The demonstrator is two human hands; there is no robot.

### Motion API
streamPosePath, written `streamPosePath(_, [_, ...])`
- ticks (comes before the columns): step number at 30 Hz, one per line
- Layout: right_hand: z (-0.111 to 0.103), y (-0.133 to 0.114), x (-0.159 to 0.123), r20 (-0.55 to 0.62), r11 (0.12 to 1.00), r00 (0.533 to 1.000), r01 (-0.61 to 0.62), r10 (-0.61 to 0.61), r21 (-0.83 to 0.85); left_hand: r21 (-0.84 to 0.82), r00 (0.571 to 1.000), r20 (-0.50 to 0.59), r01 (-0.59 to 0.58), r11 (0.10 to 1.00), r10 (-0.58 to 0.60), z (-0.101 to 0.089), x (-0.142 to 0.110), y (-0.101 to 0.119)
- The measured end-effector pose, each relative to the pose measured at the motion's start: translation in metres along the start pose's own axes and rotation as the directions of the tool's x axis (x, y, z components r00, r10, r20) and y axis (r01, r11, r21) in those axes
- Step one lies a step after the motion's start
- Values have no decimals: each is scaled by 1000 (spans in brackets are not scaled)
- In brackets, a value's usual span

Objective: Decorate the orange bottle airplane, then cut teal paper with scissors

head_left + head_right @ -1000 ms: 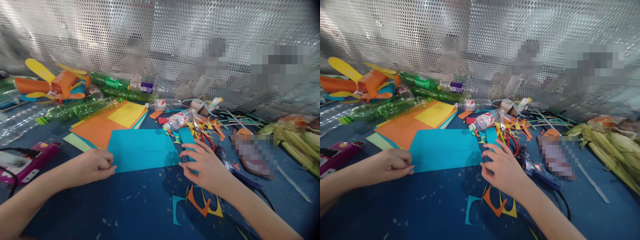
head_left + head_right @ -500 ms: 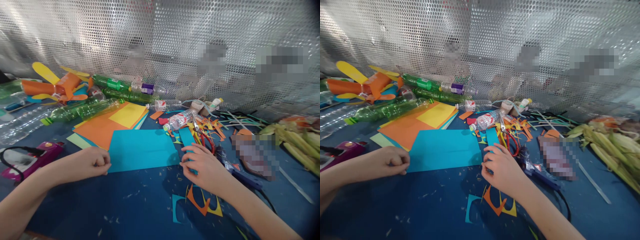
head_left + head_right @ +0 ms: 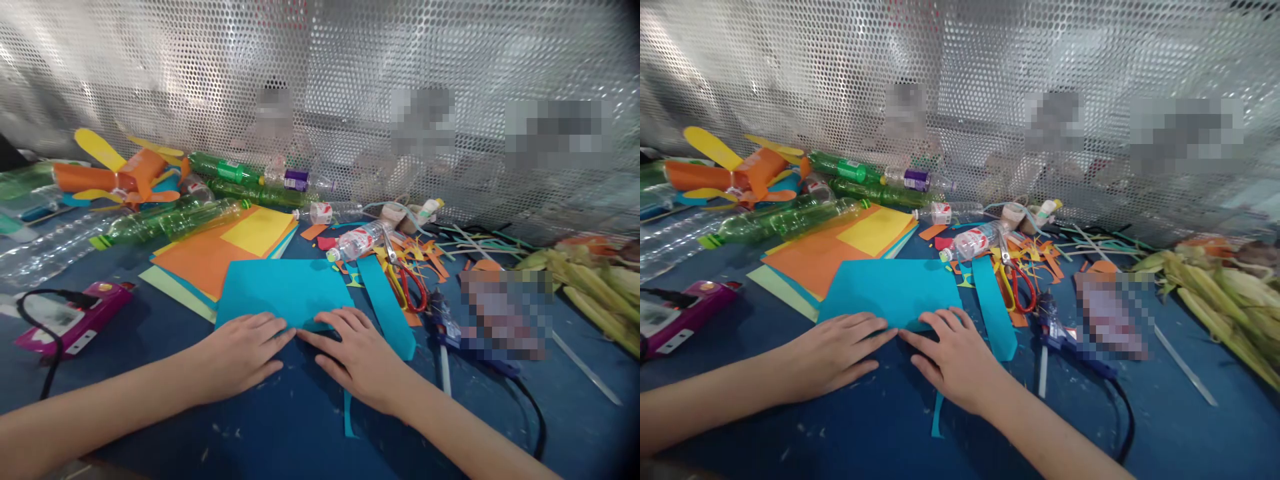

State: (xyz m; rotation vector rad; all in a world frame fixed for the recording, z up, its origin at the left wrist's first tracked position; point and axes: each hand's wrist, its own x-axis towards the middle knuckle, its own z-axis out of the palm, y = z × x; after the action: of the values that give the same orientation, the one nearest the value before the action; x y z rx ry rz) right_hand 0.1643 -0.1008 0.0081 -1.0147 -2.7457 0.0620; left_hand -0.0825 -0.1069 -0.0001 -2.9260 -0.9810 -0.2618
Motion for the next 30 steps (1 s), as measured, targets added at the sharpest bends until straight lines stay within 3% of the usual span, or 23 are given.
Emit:
streamPosePath(6, [-10,10,-2,-32,999,999,-34,34,5,9,999,-12,-33,999,33,-9,-1,-8])
streamPosePath(12, [-23,35,-13,-64,994,994,-91,88,-53,-182,996,-22,-86,980,83,-28,-19,-31])
streamPosePath(21, [-26,44,-14,-58,992,995,-88,83,-88,-361,996,70,78,929,-56,-41,-54,-63])
streamPosePath(27, [-5,45,-8,-170,992,978,-128,124,-16,-311,959,165,273,910,-231,-40,-39,-64])
streamPosePath(30, [6,43,-4,-139,993,983,-117,118,16,-232,932,186,350,907,-312,-38,-26,-64])
